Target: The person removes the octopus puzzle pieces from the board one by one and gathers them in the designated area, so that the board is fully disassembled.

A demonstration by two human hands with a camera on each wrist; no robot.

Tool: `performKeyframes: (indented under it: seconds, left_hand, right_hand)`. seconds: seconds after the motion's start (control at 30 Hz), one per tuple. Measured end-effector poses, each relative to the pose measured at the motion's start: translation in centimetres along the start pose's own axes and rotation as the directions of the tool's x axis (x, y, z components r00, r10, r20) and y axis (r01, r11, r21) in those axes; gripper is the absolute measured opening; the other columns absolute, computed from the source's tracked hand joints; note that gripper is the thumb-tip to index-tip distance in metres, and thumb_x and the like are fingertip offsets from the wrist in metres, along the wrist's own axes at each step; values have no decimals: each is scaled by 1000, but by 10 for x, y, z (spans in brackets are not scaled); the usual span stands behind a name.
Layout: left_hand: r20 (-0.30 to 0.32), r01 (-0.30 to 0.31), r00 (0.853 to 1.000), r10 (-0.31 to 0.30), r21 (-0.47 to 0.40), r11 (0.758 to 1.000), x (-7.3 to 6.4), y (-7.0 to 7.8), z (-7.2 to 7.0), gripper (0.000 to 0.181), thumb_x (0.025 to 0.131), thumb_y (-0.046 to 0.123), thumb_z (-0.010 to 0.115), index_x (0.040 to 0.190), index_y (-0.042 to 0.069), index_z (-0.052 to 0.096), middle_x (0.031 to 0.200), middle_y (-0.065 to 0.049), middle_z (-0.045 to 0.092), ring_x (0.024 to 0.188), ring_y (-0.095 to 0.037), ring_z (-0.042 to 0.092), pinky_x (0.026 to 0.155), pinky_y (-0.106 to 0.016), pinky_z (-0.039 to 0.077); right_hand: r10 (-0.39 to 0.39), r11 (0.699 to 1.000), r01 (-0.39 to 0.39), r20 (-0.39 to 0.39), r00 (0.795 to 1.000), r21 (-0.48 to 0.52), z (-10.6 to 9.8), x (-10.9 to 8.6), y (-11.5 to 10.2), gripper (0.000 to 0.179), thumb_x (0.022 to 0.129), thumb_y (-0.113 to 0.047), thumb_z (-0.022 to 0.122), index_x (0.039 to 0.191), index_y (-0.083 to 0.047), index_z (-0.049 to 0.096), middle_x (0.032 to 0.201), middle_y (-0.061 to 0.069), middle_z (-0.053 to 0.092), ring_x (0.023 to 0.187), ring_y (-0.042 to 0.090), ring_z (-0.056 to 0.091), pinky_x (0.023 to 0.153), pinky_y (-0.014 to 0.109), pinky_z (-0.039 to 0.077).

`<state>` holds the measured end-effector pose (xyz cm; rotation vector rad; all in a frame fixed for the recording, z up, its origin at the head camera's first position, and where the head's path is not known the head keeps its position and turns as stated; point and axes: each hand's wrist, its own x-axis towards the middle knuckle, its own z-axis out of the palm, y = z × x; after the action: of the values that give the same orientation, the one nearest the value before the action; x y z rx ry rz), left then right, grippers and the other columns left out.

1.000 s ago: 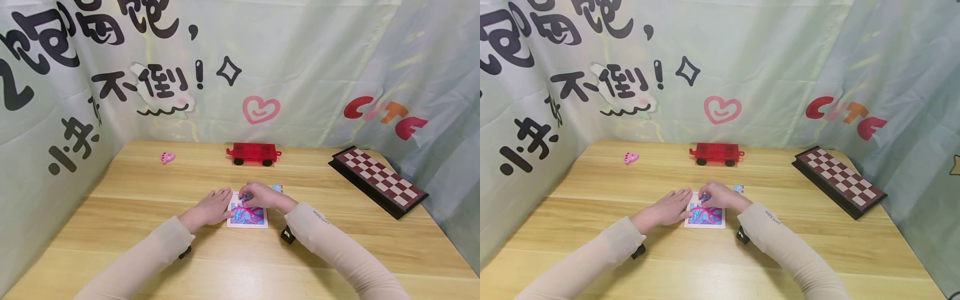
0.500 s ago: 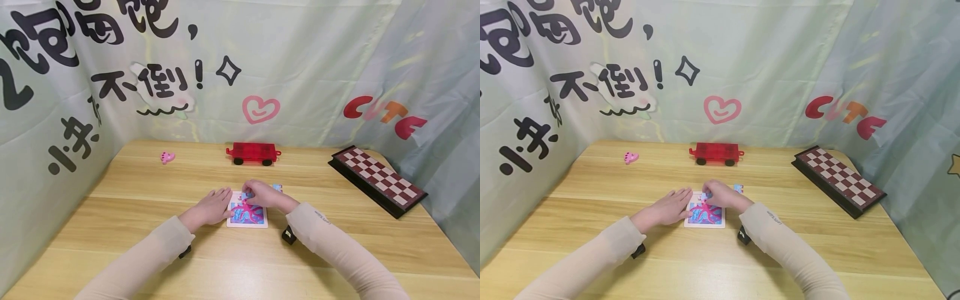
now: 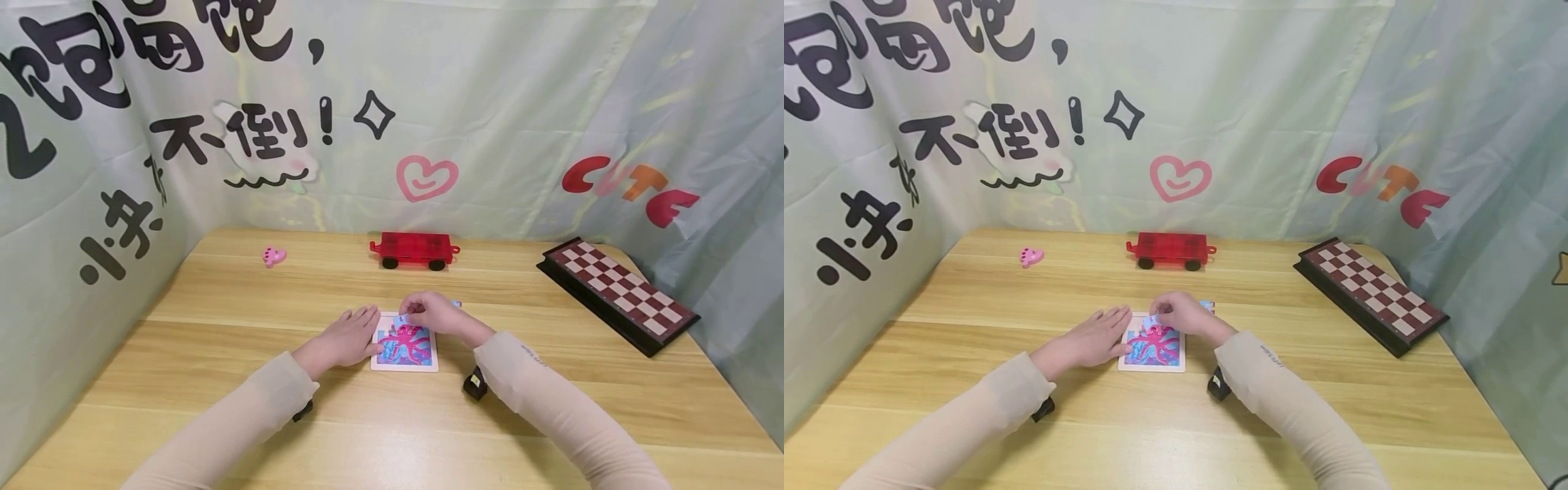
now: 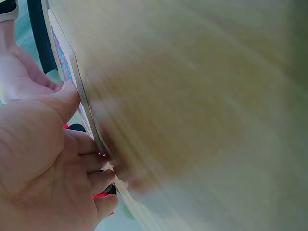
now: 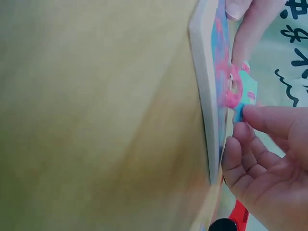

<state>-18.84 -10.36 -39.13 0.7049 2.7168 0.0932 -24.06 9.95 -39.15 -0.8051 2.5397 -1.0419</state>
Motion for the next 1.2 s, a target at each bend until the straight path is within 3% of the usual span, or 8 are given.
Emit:
performKeyframes:
  seconds: [0.17,0.3,0.53,0.67,0.9,1.2]
  left_hand:
    - [-7,-8,1000,8,-8,1000,0,0,0,71,95,45,43,145,0,20,151,-12,15,137,-27,12,109,-44,11]
    - [-8,-12,1000,12,0,1000,0,1,-1,72,95,45,43,145,0,20,151,-12,15,137,-27,12,109,-44,11]
    - [-11,-17,1000,17,13,1000,-1,1,-1,71,95,45,43,145,0,21,151,-13,16,137,-28,13,109,-45,12]
    - [-9,-15,1000,15,19,1000,-1,1,-1,71,95,45,43,145,0,21,151,-13,16,137,-27,13,109,-45,12]
    - [-9,-10,1000,10,15,1000,0,-1,1,72,94,46,43,145,0,21,151,-13,16,137,-27,13,109,-45,12]
    - [-14,-13,1000,13,5,1000,0,-1,2,72,94,45,45,145,0,21,151,-13,17,137,-28,13,109,-45,12]
  right_hand:
    - [23,996,-21,-20,1000,90,-17,-6,4,6,88,-3,59,90,-2,65,81,3,59,74,15,52,68,28,47]
    - [72,986,-64,-52,996,156,-36,-16,14,9,89,-6,58,93,0,64,81,6,59,67,18,50,59,30,46]
    - [155,980,-136,-126,980,148,-69,-42,41,15,91,-9,57,95,4,63,75,7,57,68,21,49,61,36,45]
    - [194,977,-178,-143,970,120,-82,-55,58,16,92,-9,56,94,5,62,68,7,52,63,19,45,57,32,41]
    - [254,966,-244,-150,956,81,-92,-69,82,17,93,-8,54,93,7,62,62,2,47,58,14,42,53,26,37]
    - [309,951,-301,-158,938,73,-94,-71,98,17,92,-5,53,94,8,63,62,0,48,58,14,44,52,23,37]
